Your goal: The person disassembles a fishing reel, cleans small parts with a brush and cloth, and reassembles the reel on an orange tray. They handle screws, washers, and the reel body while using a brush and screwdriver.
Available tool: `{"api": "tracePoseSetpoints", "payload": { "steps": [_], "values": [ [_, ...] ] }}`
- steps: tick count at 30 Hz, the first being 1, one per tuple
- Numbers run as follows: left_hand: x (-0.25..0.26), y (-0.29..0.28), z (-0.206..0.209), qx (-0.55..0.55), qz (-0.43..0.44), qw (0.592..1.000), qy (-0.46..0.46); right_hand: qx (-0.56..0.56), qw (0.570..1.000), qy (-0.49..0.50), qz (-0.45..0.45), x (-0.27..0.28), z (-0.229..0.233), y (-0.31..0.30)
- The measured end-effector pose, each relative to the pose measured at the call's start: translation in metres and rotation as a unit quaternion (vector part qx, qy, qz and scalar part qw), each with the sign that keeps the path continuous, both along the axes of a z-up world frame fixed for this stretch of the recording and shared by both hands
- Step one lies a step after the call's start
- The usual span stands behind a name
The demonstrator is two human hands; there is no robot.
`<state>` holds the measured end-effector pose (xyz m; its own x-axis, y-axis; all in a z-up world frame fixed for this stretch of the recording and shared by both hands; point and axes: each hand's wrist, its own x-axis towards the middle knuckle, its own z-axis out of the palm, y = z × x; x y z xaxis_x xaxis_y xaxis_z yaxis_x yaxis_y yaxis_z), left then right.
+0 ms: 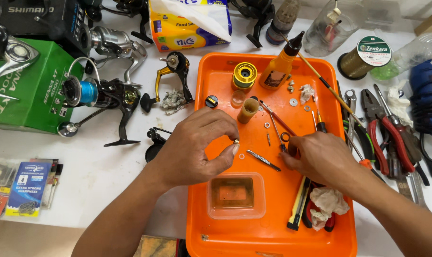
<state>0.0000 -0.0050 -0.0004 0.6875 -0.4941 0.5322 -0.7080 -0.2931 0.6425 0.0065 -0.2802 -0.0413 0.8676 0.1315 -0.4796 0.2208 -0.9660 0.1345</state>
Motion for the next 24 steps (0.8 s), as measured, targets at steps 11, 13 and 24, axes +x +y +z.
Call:
{"api": "tracePoseSetpoints", "payload": {
  "steps": [11,13,24],
  "values": [
    [0.0,0.001,-0.001,0.008,-0.009,1.0,0.003,0.004,0.999,0.039,0.006,-0.025,0.004,-0.011],
    [0.0,0.001,-0.001,0.009,-0.009,1.0,0.004,0.0,1.0,0.014,0.003,-0.03,0.001,-0.01],
    [-0.004,0.003,0.007,0.002,-0.018,1.0,-0.011,0.123,0.992,-0.028,-0.014,-0.028,-0.006,0.01]
  ]
}}
